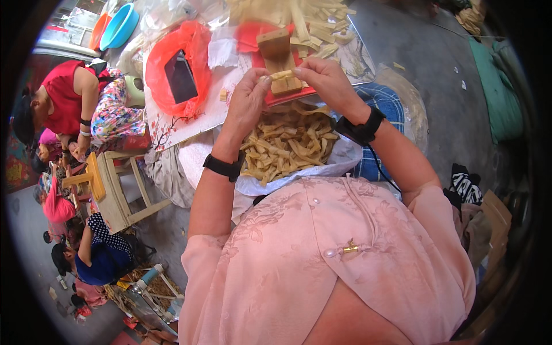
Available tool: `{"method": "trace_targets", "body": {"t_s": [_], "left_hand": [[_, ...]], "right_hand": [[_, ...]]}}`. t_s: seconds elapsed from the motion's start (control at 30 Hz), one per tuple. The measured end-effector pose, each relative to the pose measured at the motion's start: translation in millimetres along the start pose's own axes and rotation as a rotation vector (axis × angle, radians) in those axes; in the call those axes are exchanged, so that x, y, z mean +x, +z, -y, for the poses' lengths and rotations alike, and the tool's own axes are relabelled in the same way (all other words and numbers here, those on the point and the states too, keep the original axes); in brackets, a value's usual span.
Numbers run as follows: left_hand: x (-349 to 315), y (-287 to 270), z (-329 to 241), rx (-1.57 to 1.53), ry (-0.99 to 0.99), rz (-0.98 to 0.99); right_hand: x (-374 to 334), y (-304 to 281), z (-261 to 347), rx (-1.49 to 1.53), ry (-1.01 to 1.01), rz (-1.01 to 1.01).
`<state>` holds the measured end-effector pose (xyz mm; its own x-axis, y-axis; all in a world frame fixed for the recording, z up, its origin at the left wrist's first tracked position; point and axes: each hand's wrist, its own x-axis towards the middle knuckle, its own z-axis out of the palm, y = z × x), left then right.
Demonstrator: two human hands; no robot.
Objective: The person uses their hands to fold long, thin strips of dried bean curd, using a small wooden jig to assist in the folding process before placing them into a container.
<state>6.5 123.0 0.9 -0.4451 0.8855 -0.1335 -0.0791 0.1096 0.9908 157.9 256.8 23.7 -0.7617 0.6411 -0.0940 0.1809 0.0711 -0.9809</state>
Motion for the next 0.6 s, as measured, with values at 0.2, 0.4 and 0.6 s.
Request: {"method": "trace_targets", "body": {"t_s": [0.2,0.4,0.6], "left_hand": [[19,2,9,0.321,0.081,-0.091],[-3,10,-5,0.874,0.051,-0.155],[-39,5,-1,0.93,0.169,-0.184]], "right_hand": [[20,5,-23,-0.227,-0.123,-0.04],[13,5,-28,-0.642,-0.164,-0.077],[-9,2,-19,-0.704,-0.209,-0.142]]}}
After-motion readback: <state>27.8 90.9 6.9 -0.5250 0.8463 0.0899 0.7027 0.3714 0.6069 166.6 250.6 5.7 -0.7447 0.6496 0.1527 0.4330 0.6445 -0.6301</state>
